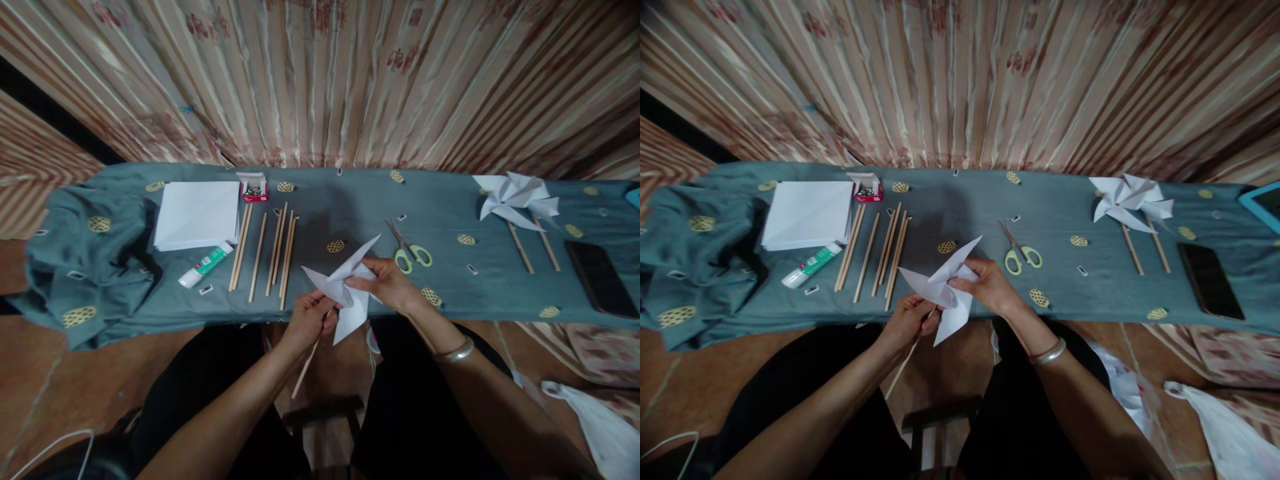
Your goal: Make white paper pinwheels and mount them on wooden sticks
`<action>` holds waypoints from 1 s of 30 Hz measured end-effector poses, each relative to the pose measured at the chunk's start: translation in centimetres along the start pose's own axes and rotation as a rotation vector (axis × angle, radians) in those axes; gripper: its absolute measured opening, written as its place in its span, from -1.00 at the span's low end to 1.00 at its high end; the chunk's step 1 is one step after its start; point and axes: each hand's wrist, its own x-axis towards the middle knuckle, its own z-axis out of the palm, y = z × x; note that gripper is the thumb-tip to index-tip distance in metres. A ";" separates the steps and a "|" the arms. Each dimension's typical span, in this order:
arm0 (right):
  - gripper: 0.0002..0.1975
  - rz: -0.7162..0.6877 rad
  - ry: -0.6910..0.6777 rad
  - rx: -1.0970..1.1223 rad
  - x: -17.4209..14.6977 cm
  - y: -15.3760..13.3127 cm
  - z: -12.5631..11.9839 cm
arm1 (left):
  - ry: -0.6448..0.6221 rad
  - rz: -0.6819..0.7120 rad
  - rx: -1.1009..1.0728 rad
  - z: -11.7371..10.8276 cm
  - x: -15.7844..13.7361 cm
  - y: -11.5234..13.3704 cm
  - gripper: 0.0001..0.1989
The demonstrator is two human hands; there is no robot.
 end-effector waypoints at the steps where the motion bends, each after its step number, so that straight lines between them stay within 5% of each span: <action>1: -0.72 -0.007 -0.010 -0.020 0.0 0.0 0.0 | 0.001 -0.003 -0.002 0.0 0.0 0.0 -0.64; 17: -0.70 -0.127 -0.164 -0.337 0.1 -0.5 0.5 | 0.168 0.013 0.026 -0.6 -1.1 -0.5 -0.77; 30: -0.74 -0.080 -0.301 -0.677 0.3 -2.2 1.8 | 0.336 -0.008 -0.229 -0.7 -1.6 -3.6 -0.84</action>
